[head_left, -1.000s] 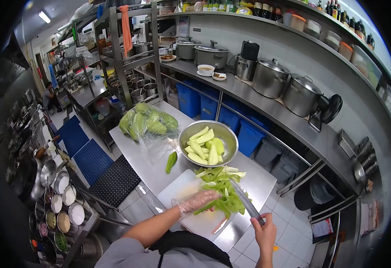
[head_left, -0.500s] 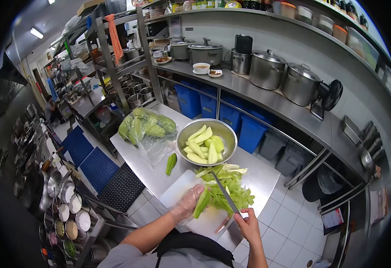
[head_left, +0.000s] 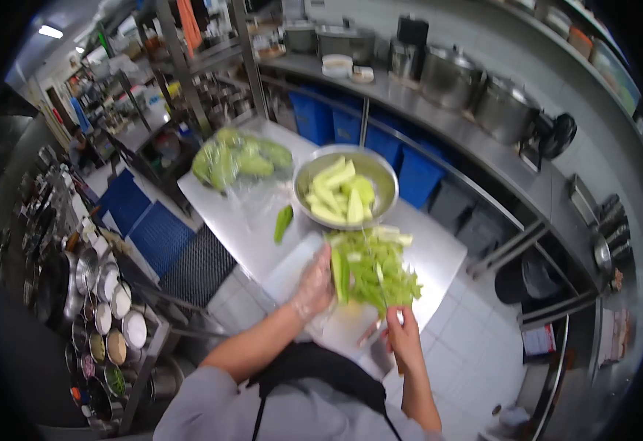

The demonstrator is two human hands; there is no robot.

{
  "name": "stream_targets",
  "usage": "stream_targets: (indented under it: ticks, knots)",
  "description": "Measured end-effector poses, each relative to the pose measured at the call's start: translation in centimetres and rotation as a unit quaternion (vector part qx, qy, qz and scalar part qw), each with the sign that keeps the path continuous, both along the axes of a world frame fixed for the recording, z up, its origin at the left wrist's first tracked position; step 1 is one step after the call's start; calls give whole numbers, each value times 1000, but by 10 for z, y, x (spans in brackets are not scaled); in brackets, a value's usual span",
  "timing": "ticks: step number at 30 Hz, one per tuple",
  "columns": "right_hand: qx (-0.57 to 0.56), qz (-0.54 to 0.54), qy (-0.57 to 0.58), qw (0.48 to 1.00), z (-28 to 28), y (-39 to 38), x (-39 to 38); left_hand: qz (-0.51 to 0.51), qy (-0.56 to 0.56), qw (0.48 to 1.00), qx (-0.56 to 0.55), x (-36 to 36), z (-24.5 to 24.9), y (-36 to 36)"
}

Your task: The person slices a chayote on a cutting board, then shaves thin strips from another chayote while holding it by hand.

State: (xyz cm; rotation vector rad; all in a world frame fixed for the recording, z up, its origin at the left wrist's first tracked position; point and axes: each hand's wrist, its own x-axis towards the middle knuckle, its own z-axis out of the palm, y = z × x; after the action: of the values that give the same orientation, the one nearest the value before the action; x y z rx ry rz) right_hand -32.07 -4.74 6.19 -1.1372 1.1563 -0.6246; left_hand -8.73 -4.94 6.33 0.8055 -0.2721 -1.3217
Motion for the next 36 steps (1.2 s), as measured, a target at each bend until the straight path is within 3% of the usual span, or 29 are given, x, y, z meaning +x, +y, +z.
stream_targets:
  ticks: [1, 4, 6, 8, 14, 18, 27, 36]
  knots:
    - [-25, -11, -8, 1000, -5, 1, 4, -29, 0, 1000, -2, 5, -4, -5]
    - [-74, 33, 24, 996, 9, 2, 11, 53, 31, 997, 47, -1, 31, -9]
    - [-103, 48, 9, 994, 16, 9, 16, 54, 35, 998, 2, 15, 0, -15]
    - [-154, 62, -5, 986, 22, 15, 22, 77, 54, 995, 12, 16, 9, -16]
    - [-339, 143, 118, 922, 21, 39, 21, 55, 193, 974, -102, 40, -12, -17]
    - [-383, 133, 168, 899, 15, 46, 17, 124, 188, 973, -41, 38, 10, -14]
    - [-376, 123, 190, 899, 18, 45, 12, 91, 167, 977, -97, 41, 7, -11]
    - [-338, 138, 149, 919, 14, 42, 12, 89, 211, 972, -54, 45, 10, -10]
